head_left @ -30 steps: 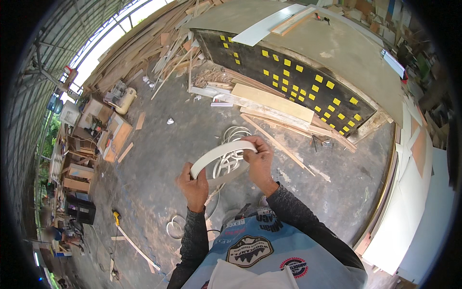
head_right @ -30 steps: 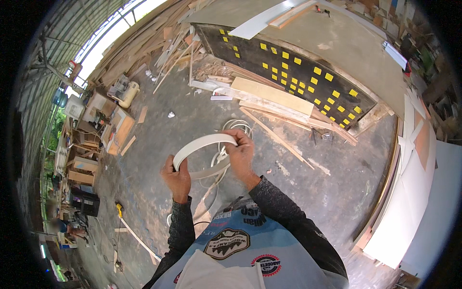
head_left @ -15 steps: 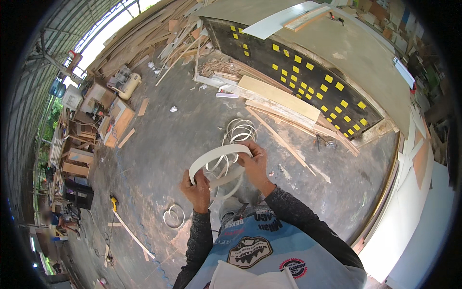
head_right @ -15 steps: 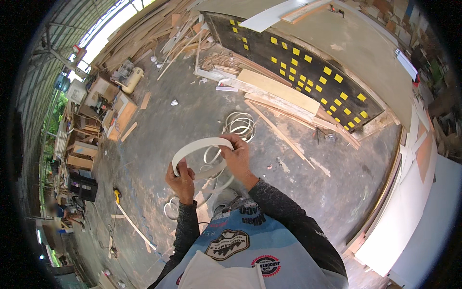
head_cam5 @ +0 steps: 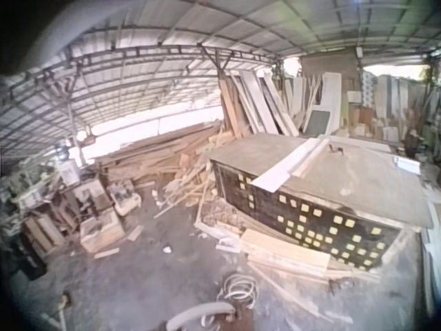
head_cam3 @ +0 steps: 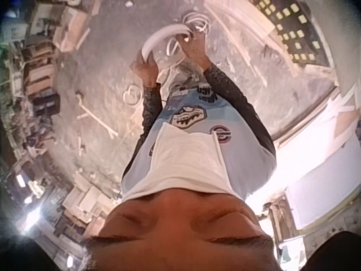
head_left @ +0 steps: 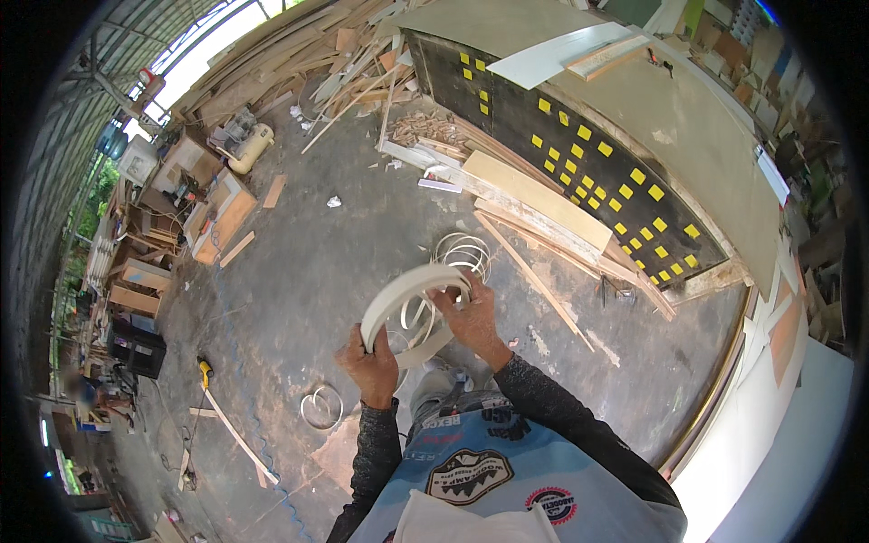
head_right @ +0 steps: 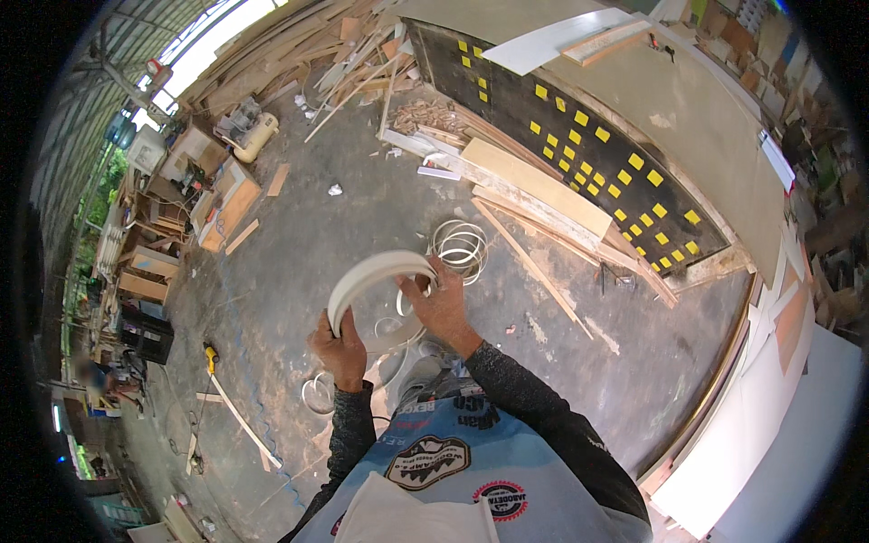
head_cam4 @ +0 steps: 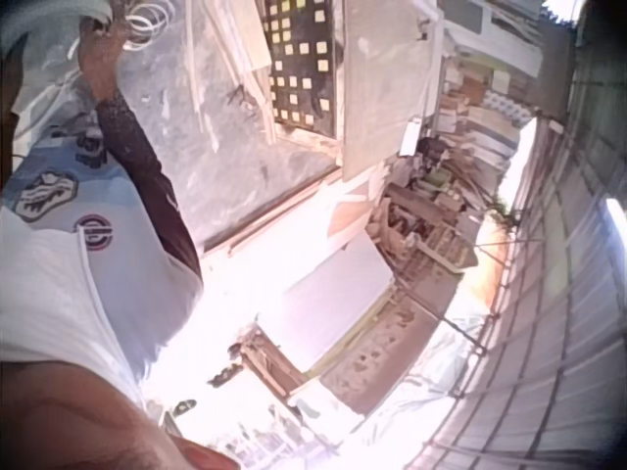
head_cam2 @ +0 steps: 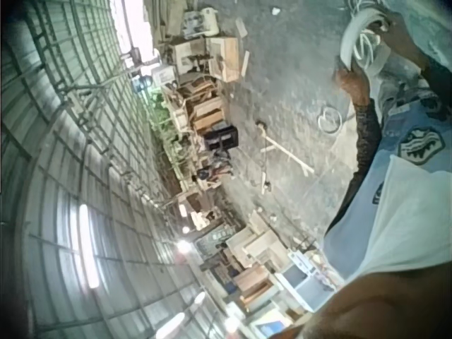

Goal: The person uncoils a long strip of white edging material from a large roll, straightens it, and then rewinds it into a smaller, more manageable coil by hand.

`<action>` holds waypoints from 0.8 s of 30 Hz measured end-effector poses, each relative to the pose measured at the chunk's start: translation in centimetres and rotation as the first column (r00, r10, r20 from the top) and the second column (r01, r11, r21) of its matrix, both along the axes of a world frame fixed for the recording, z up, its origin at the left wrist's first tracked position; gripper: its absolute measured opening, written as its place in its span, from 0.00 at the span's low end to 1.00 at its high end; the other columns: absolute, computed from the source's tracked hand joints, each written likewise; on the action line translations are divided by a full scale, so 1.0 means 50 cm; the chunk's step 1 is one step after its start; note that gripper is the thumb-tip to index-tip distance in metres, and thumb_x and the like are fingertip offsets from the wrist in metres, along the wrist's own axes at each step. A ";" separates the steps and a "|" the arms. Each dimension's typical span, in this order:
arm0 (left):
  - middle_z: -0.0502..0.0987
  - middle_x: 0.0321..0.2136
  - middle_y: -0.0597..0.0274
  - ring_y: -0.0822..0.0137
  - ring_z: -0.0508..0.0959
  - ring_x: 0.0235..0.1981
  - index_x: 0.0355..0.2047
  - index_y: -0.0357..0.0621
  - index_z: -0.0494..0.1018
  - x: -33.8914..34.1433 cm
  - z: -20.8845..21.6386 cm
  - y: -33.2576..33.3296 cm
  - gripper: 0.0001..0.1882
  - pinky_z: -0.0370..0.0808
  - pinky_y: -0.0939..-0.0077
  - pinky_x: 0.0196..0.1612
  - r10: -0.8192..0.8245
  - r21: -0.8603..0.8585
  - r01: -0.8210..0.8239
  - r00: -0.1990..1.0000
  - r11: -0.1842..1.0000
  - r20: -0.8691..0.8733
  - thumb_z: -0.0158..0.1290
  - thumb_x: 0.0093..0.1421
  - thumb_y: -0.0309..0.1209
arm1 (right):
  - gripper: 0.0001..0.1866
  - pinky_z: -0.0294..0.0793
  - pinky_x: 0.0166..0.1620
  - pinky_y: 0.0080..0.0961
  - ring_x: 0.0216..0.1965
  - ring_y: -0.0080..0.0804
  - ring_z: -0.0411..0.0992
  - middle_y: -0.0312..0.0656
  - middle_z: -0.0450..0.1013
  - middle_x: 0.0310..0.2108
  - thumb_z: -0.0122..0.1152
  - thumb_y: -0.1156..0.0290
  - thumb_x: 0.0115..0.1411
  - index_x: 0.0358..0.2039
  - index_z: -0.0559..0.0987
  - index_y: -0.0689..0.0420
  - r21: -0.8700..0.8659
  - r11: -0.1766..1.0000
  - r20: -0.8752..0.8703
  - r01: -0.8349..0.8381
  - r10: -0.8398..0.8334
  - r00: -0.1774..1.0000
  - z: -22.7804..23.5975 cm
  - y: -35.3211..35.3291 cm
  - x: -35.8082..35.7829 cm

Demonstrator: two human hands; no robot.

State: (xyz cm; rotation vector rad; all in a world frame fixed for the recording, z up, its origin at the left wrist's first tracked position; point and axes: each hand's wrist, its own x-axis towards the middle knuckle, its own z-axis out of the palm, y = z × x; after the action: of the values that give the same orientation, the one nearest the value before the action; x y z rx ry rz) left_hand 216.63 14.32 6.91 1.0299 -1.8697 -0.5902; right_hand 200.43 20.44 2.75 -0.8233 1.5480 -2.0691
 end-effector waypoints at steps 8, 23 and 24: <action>0.69 0.13 0.56 0.64 0.71 0.15 0.23 0.39 0.70 0.013 0.031 -0.088 0.10 0.65 0.71 0.21 -0.101 0.028 0.099 0.988 0.995 0.118 0.61 0.55 0.25 | 0.04 0.72 0.30 0.27 0.32 0.33 0.77 0.39 0.74 0.28 0.55 0.79 0.61 0.35 0.77 0.60 0.130 0.990 -0.342 -0.059 0.101 0.934 0.011 -0.108 -0.023; 0.73 0.17 0.48 0.47 0.76 0.19 0.28 0.40 0.72 0.083 0.077 -0.212 0.07 0.70 0.64 0.24 -0.161 -0.029 0.178 0.939 0.984 0.304 0.61 0.52 0.25 | 0.27 0.73 0.52 0.36 0.49 0.40 0.73 0.48 0.72 0.49 0.70 0.76 0.45 0.48 0.73 0.54 0.209 0.962 -0.676 -0.178 0.273 0.685 0.071 -0.234 0.058; 0.73 0.17 0.49 0.50 0.76 0.19 0.28 0.40 0.73 0.087 0.083 -0.210 0.07 0.70 0.65 0.24 -0.180 -0.005 0.188 0.947 0.982 0.264 0.61 0.52 0.25 | 0.26 0.75 0.46 0.31 0.43 0.37 0.76 0.48 0.75 0.43 0.66 0.80 0.43 0.46 0.75 0.55 0.217 0.935 -0.657 -0.282 0.353 0.666 0.074 -0.249 0.060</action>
State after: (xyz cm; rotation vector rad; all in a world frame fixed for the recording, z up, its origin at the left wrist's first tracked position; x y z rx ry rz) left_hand 220.98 3.84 11.07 0.9563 -2.2200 -0.5523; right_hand 203.43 7.96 6.45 -1.8362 1.6579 -1.4672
